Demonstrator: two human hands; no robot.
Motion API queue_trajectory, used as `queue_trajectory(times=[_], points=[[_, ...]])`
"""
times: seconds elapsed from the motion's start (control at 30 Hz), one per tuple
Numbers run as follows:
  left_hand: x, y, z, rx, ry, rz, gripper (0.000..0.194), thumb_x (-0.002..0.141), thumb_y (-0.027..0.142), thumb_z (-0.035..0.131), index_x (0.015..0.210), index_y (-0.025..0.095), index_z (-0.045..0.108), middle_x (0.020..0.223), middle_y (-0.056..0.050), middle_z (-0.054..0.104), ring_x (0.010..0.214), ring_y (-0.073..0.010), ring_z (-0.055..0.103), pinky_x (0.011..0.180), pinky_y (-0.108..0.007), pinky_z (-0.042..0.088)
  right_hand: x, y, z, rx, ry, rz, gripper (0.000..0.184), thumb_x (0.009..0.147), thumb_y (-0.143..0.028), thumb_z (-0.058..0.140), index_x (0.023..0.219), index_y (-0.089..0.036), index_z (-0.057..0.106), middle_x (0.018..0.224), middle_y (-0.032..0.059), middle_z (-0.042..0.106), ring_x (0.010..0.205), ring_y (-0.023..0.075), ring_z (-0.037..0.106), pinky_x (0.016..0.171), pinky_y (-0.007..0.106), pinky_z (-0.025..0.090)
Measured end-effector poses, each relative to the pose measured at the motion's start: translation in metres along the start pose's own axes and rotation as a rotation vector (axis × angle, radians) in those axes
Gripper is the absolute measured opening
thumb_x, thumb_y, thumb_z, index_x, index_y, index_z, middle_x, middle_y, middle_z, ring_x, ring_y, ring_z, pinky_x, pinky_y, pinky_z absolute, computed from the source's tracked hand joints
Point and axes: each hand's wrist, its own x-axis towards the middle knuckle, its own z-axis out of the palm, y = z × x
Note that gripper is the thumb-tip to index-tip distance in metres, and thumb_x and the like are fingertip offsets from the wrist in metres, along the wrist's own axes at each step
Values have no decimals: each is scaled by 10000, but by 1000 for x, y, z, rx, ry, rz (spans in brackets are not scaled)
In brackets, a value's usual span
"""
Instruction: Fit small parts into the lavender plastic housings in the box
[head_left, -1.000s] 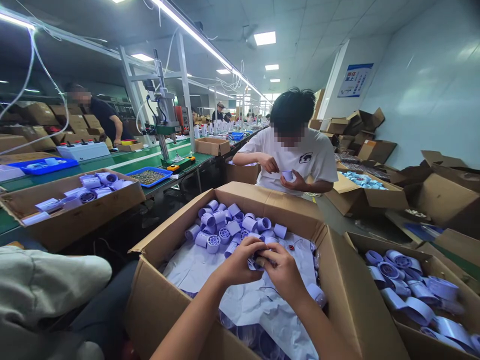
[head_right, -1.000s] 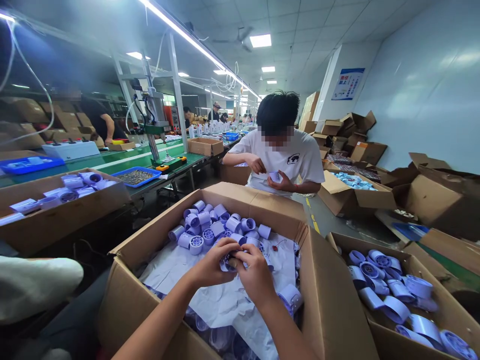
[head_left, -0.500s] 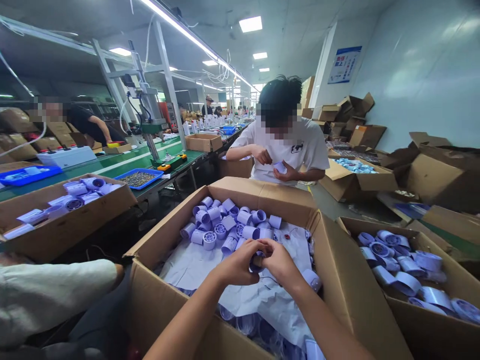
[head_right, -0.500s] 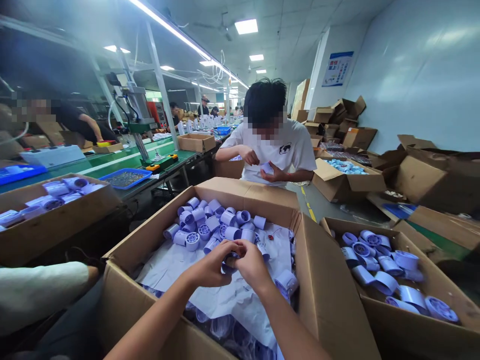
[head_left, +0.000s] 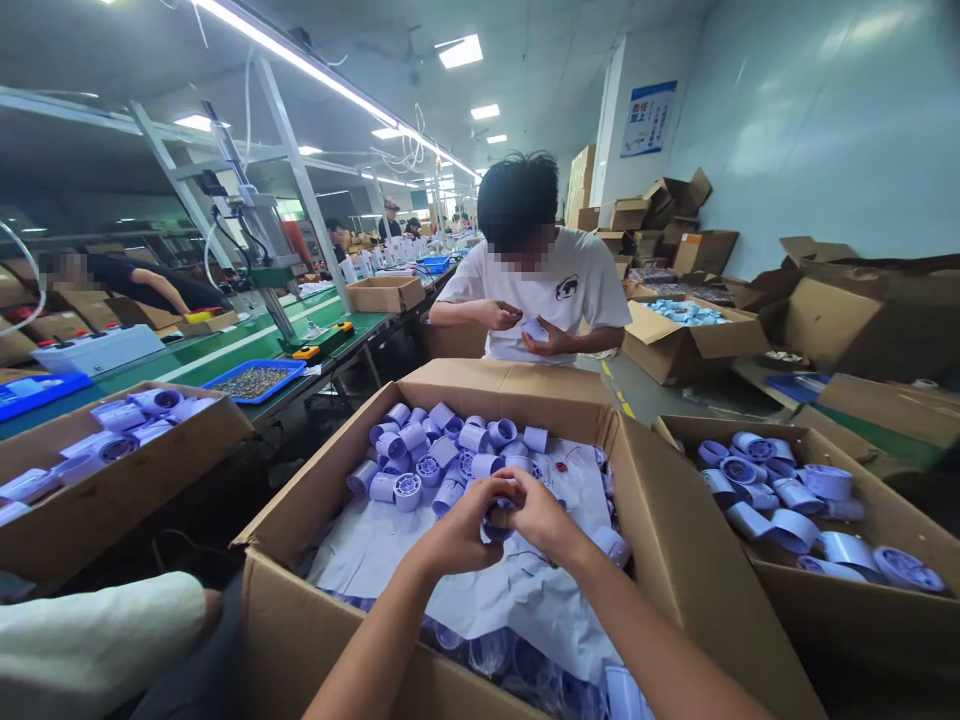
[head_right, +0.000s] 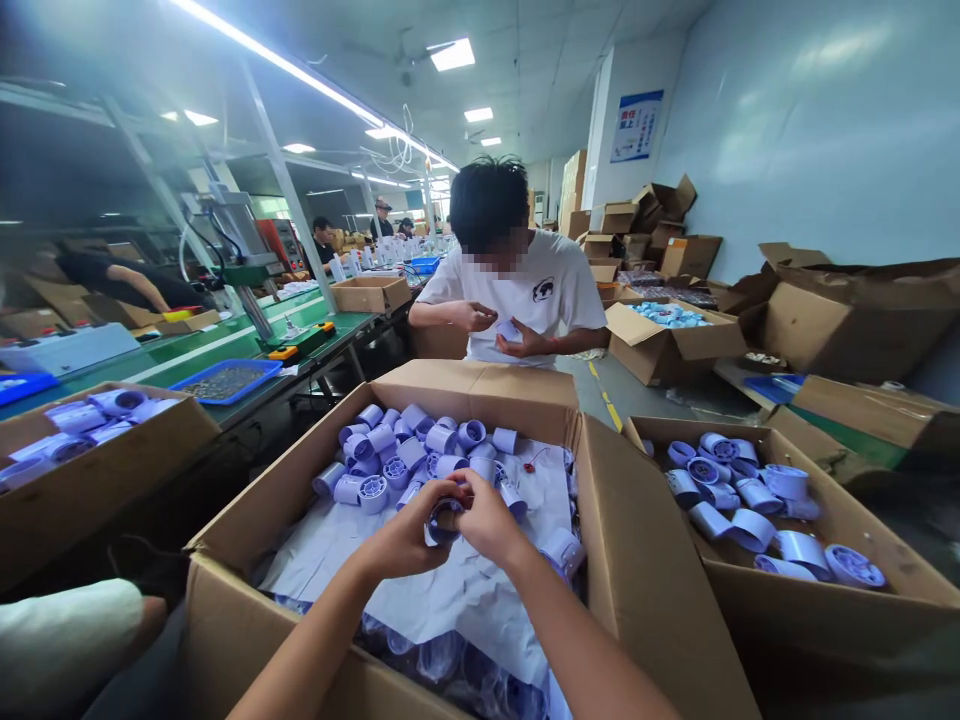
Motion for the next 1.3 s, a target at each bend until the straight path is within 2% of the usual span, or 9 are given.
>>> queue_trajectory(times=[0.13,0.3,0.47,0.63,0.87,0.93,1.03,1.17,1.3], points=[[3,-1,0,96,141,6,595,615,75,664,1143,239,444,1189,-86,496,1146,-270,432,997,-442,361,2,-2,-3,70,63,-24,432,534,-196,718,952,-205,609,837,4,668,779,183,639,702,306,514],[6,-3,6,123,227,13,553,550,4,586,1050,226,507,1044,-56,557,992,-236,501,906,-399,413,-4,-6,4,64,2,-80,378,591,-205,680,967,-192,640,892,31,701,947,230,635,794,339,514],[6,1,10,52,303,33,488,556,6,553,994,216,517,977,-48,562,934,-216,534,855,-374,450,-8,-4,14,2,102,-110,397,617,-170,612,1014,-176,637,1020,66,695,975,241,637,867,362,497],[6,-2,11,33,317,44,451,585,44,586,994,221,519,973,-52,570,924,-218,550,826,-363,474,-9,5,24,-39,246,-142,395,640,-159,584,1032,-181,628,1034,75,694,1002,256,633,920,397,477],[3,-8,10,105,279,48,539,574,26,560,1069,232,502,1081,-74,541,1042,-250,509,930,-425,428,-4,-8,18,57,183,-85,337,548,-145,647,882,-191,647,857,37,703,864,246,655,798,369,522],[5,-7,10,139,245,17,691,585,33,562,1227,241,412,1259,-107,446,1198,-283,414,1013,-471,363,-2,-15,-4,148,224,-39,371,531,-203,699,897,-201,639,846,33,690,798,236,654,725,369,537],[18,-7,14,192,56,-57,778,611,79,605,1318,266,338,1352,-113,373,1257,-305,353,1041,-508,333,-2,-21,-67,298,418,-6,351,562,-291,721,893,-234,621,887,40,676,743,215,643,673,373,545],[49,-19,40,392,-279,-58,725,568,26,619,1227,285,462,1271,-104,494,1185,-332,441,957,-525,399,-18,-29,-177,247,873,118,207,672,-429,636,729,-262,528,749,35,630,720,206,625,663,369,540],[76,-39,77,467,-338,31,658,486,-89,583,1066,223,558,1175,-110,584,1206,-368,455,1033,-594,287,-32,-43,-233,68,971,142,295,772,-546,453,754,-256,509,716,78,610,725,236,622,661,405,526]])
